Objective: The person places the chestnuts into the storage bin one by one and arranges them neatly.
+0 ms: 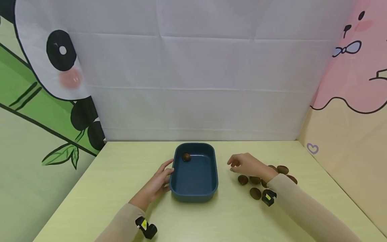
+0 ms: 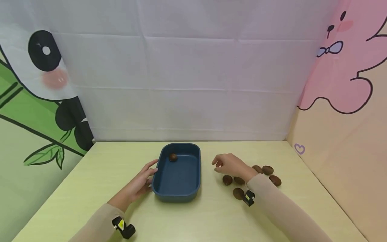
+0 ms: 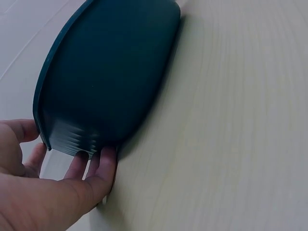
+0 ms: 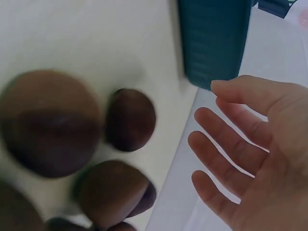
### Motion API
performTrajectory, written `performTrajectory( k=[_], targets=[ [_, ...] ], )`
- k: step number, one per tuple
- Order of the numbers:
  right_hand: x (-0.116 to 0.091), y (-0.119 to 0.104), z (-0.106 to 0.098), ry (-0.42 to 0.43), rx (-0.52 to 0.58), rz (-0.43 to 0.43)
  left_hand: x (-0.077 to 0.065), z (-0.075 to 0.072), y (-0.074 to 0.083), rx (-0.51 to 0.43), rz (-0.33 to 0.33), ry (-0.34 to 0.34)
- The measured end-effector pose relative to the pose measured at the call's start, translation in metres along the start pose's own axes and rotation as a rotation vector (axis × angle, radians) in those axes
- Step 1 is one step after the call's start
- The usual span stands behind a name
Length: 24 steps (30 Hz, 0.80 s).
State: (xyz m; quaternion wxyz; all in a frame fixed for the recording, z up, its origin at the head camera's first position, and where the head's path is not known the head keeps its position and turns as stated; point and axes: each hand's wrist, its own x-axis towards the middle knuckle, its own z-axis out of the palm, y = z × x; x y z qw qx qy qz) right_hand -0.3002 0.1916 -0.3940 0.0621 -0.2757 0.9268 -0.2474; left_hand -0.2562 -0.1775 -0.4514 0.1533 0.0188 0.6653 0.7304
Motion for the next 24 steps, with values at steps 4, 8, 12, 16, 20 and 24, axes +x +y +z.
performTrajectory(
  k=[4,8,12,16,20,24],
  targets=[
    [-0.016,0.011,0.003,-0.002,-0.089,0.024,0.000,0.001,0.001,0.009,-0.003,0.007],
    [-0.029,0.020,0.005,-0.003,-0.166,0.033,0.000,0.001,0.001,0.009,-0.006,0.010],
    [-0.037,0.024,0.007,-0.004,-0.196,0.046,0.000,0.001,0.001,0.005,-0.004,0.010],
    [-0.040,0.026,0.010,0.005,-0.208,0.057,0.000,0.001,0.001,0.007,-0.004,0.007],
    [-0.041,0.030,0.014,0.016,-0.230,0.060,0.000,0.001,0.001,0.010,-0.002,0.008],
    [-0.042,0.033,0.016,0.029,-0.242,0.051,0.000,0.001,0.001,0.008,-0.004,0.006]
  ],
)
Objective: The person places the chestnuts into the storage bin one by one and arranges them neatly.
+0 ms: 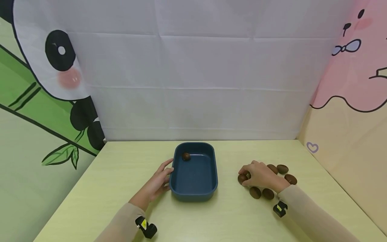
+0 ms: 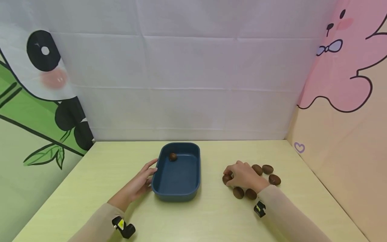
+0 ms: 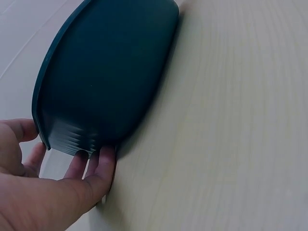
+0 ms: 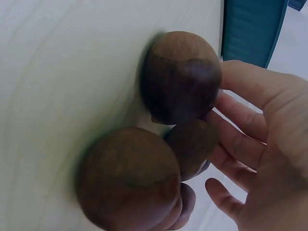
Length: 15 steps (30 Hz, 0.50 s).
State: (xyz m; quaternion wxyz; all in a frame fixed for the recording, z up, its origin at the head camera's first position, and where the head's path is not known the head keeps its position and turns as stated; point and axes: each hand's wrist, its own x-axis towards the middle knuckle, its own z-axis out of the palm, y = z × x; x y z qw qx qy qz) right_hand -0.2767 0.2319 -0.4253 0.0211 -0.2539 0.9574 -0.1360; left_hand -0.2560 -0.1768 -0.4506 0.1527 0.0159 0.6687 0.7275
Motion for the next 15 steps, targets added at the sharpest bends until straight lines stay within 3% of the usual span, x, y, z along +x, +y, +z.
performTrajectory(
  k=[9,15],
  targets=[
    [0.0007,-0.0004,0.0009,0.001,-0.042,-0.027,-0.0001,0.0003,-0.0011,-0.004,0.001,0.008],
    [0.0024,-0.0014,0.0010,-0.006,-0.013,-0.015,-0.0003,0.0007,-0.0002,0.000,-0.001,0.009]
  ],
)
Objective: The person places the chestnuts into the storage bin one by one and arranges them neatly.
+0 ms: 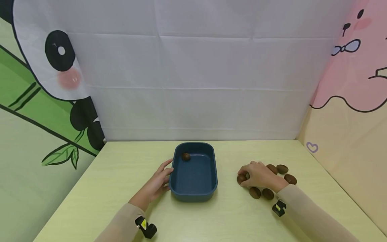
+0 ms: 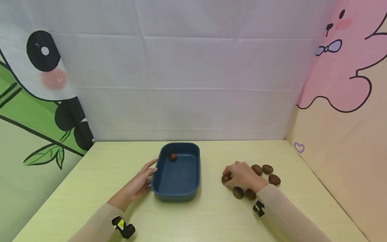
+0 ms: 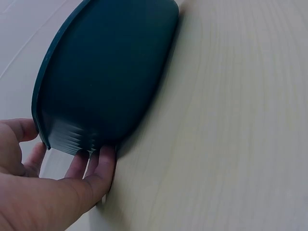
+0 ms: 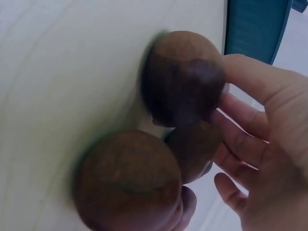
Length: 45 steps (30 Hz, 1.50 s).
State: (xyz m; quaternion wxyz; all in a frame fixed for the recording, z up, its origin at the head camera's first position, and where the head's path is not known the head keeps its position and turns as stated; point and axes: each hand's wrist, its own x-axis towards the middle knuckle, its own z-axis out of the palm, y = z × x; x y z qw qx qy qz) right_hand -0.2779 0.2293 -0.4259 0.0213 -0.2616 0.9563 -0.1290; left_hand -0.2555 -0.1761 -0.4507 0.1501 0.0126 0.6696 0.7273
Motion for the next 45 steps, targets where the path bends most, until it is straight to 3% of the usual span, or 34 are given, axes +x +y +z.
performTrajectory(
  k=[9,19,29,37,45],
  targets=[
    [0.015,-0.006,-0.014,0.043,0.029,-0.085,0.001,-0.001,-0.001,-0.008,-0.004,-0.003],
    [0.038,-0.031,-0.046,0.099,0.053,-0.159,-0.001,-0.001,0.001,-0.003,-0.006,-0.011],
    [0.072,-0.072,-0.072,0.035,0.229,-0.224,0.001,-0.001,0.001,0.003,-0.004,-0.008],
    [0.107,-0.106,-0.075,-0.024,0.210,-0.238,0.000,-0.001,0.001,0.007,-0.004,-0.004],
    [0.141,-0.132,-0.064,-0.083,0.212,-0.246,0.001,0.000,0.001,0.002,-0.011,0.003]
  ],
)
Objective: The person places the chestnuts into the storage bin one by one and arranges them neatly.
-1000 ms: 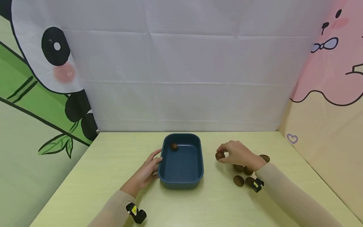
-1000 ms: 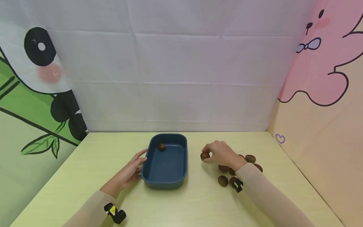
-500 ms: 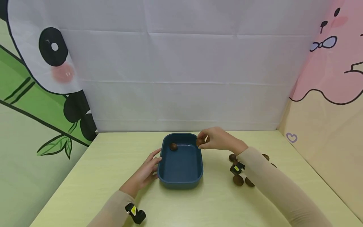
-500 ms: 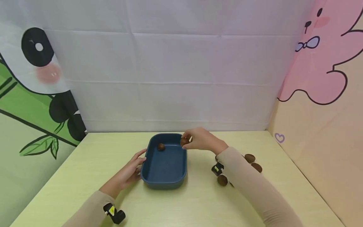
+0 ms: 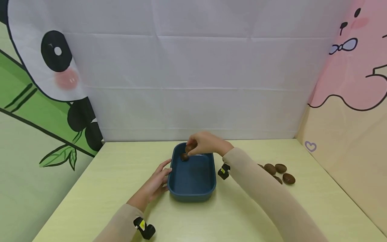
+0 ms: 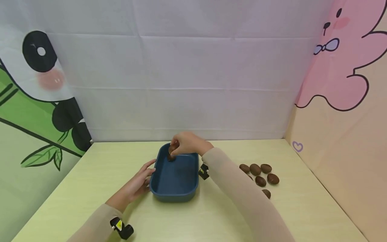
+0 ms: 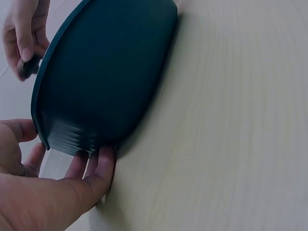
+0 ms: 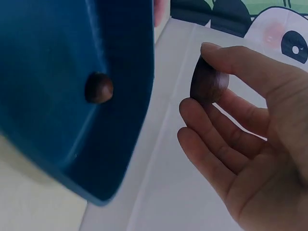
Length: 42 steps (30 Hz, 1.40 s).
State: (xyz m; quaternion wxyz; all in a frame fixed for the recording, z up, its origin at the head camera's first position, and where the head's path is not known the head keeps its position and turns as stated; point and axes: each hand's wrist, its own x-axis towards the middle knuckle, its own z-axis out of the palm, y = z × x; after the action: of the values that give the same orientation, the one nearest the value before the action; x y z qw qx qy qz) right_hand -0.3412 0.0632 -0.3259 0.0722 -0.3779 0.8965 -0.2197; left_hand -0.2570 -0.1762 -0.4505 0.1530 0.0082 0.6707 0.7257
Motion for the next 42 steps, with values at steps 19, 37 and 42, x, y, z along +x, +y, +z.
performTrajectory(
  k=[19,37,42],
  targets=[
    [0.042,0.015,0.062,-0.052,0.121,0.199,-0.001,0.000,0.001,-0.005,0.002,-0.005],
    [0.041,0.018,0.085,0.018,0.078,0.319,-0.001,-0.001,0.001,-0.017,0.014,-0.023],
    [0.042,0.019,0.087,0.031,0.082,0.321,-0.001,-0.001,0.000,-0.018,0.016,-0.025]
  ],
)
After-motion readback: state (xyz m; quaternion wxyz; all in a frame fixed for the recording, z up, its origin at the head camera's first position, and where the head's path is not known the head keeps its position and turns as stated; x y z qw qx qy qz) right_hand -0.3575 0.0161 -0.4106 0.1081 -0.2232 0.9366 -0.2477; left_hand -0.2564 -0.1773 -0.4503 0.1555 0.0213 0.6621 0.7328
